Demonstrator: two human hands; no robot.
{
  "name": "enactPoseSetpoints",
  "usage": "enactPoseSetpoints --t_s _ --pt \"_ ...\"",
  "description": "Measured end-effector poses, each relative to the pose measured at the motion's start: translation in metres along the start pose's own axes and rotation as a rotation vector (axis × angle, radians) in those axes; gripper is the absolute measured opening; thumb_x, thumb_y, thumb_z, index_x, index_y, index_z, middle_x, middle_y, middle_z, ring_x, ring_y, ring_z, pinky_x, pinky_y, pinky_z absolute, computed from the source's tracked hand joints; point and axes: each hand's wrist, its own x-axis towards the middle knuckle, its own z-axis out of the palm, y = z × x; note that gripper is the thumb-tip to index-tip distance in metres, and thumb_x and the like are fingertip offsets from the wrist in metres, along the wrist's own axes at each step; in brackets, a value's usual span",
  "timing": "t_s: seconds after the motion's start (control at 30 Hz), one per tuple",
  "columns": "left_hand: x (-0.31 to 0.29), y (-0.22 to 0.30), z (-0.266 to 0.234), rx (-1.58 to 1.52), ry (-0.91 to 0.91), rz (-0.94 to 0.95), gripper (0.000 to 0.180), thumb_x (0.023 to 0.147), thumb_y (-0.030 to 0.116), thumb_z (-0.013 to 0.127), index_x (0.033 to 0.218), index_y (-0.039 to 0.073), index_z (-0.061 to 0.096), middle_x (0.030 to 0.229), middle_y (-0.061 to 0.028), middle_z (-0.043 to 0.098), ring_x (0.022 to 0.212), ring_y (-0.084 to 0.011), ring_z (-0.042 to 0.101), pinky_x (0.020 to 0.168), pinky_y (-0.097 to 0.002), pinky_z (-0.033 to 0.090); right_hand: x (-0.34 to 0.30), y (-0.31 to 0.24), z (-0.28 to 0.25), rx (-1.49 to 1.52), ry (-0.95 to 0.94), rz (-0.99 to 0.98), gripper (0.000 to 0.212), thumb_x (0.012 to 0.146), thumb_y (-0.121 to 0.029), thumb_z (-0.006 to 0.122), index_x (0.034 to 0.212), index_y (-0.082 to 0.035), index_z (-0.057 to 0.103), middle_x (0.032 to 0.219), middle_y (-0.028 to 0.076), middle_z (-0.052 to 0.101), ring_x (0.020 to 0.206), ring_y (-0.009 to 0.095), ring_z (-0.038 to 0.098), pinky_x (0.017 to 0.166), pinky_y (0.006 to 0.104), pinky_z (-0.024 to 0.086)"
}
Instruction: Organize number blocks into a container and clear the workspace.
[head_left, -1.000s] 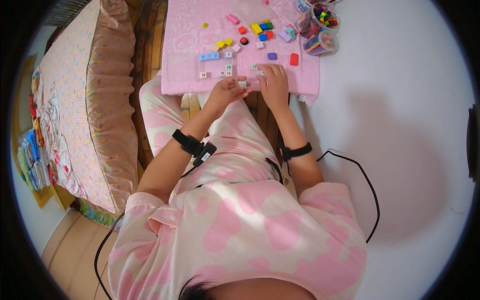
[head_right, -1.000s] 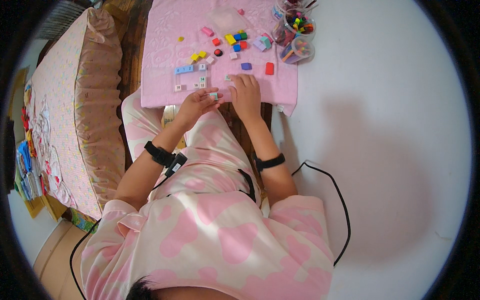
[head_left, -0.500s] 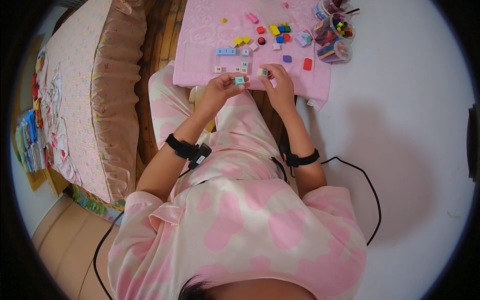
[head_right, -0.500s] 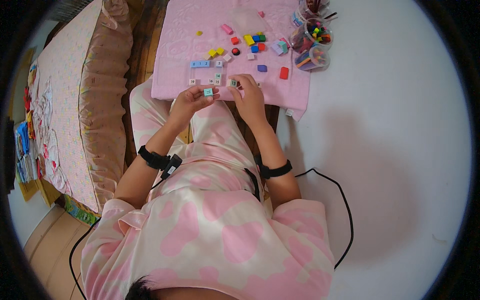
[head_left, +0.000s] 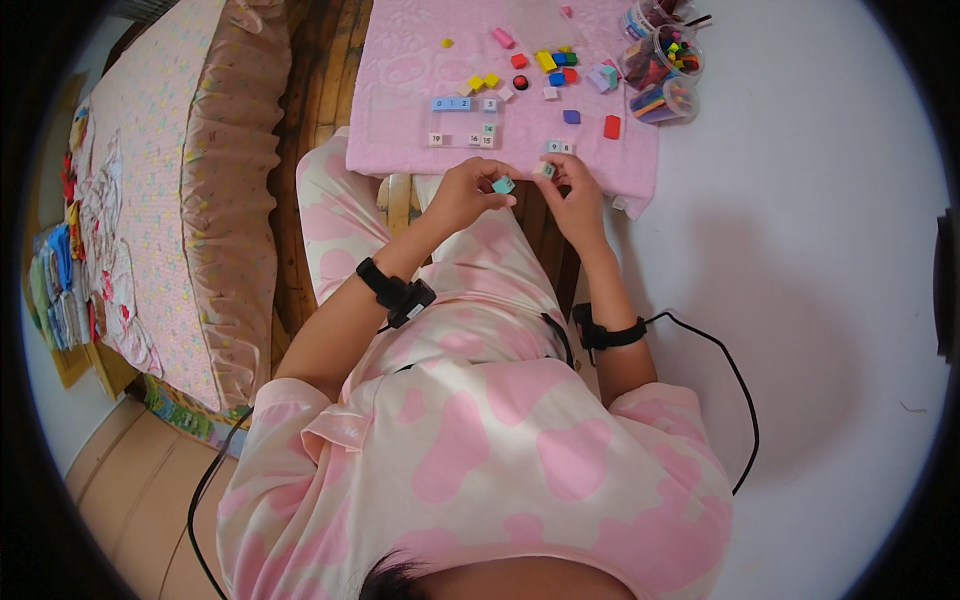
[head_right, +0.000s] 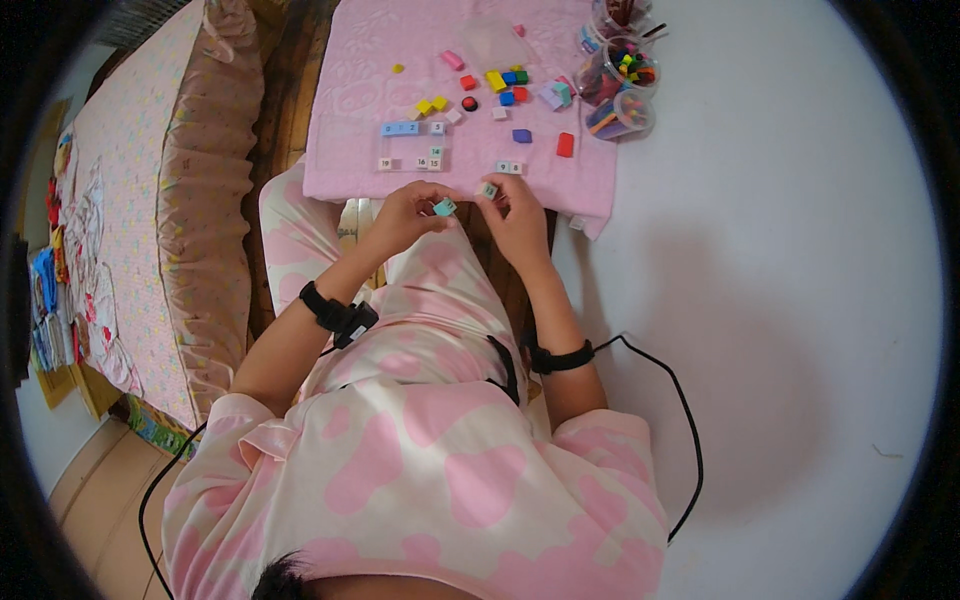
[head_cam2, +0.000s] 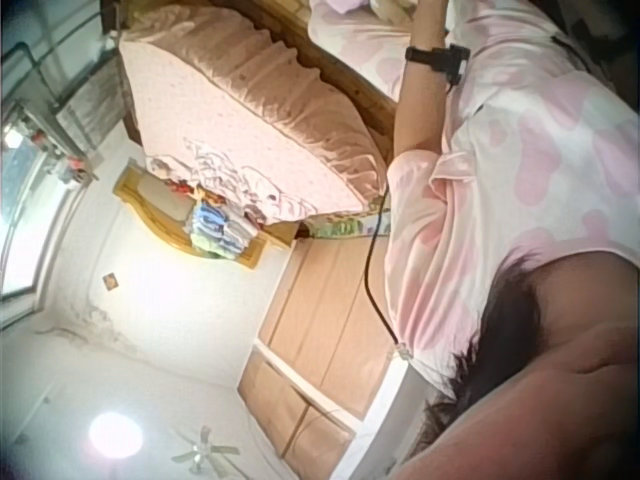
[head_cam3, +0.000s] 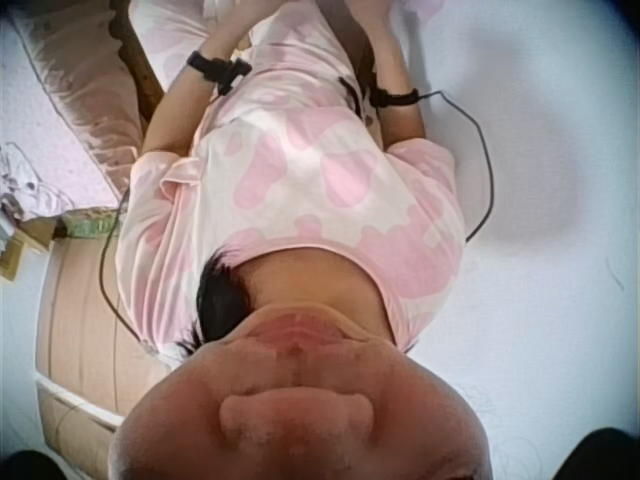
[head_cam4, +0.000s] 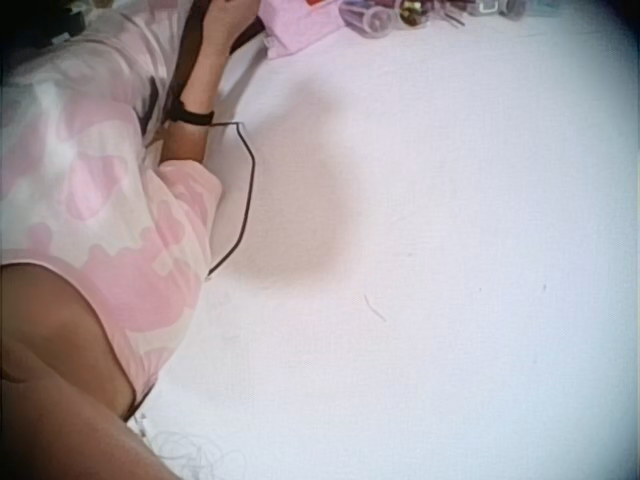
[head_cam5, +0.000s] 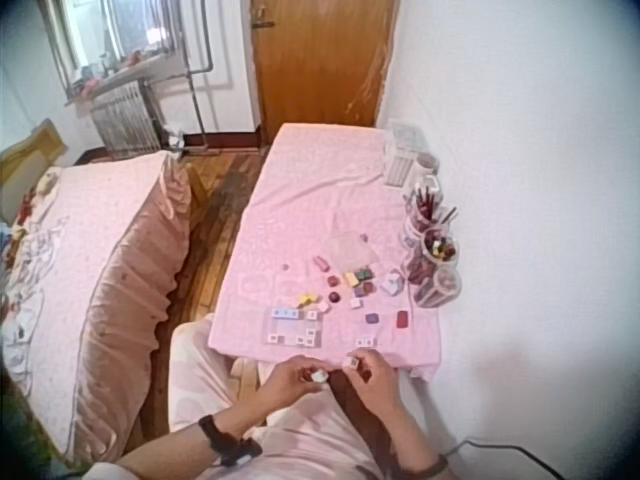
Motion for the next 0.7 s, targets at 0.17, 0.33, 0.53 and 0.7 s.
enactPoseSetpoints --t_s 0.17,0.33,0.53,0.7 --pt "0.043 -0.006 0.008 0.131 0.017 0.012 0.038 0.084 -0.006 0.078 0.119 0.004 0.067 0.092 -0.0003 0.064 0.080 -0.0072 0.062 0.064 -0.0241 0.056 0.034 0.032 -0.018 -0.092 0.121 -0.051 0.027 0.086 -0.008 0.075 0.112 -0.003 0.066 0.102 0.011 0.066 0.086 0.026 0.066 0.076 0.0366 0.054" --pt "0.089 0.008 0.014 0.225 0.089 0.198 0.035 0.084 -0.002 0.076 0.118 0.003 0.068 0.097 -0.0029 0.068 0.084 -0.0110 0.063 0.077 -0.0269 0.054 0.069 0.047 -0.017 -0.323 0.107 -0.162 0.030 0.084 -0.008 0.074 0.112 -0.004 0.067 0.107 0.014 0.065 0.101 0.034 0.064 0.087 0.0422 0.053" --pt "0.108 0.011 0.030 0.627 0.242 0.280 0.031 0.073 0.004 0.081 0.103 0.006 0.071 0.102 -0.0084 0.067 0.098 -0.0264 0.066 0.082 -0.0376 0.055 0.083 0.055 -0.014 -0.368 0.106 -0.135 0.030 0.083 -0.008 0.074 0.112 -0.005 0.067 0.108 0.014 0.066 0.102 0.036 0.064 0.087 0.0439 0.052" --pt "0.120 0.003 0.028 1.116 0.323 0.627 0.013 0.079 0.008 0.066 0.092 0.005 0.065 0.095 -0.0100 0.060 0.097 -0.0296 0.063 0.083 -0.0409 0.054 0.068 0.045 -0.026 -0.345 0.115 -0.092 0.031 0.085 -0.009 0.074 0.115 -0.006 0.068 0.108 0.012 0.066 0.099 0.032 0.064 0.085 0.0421 0.052"
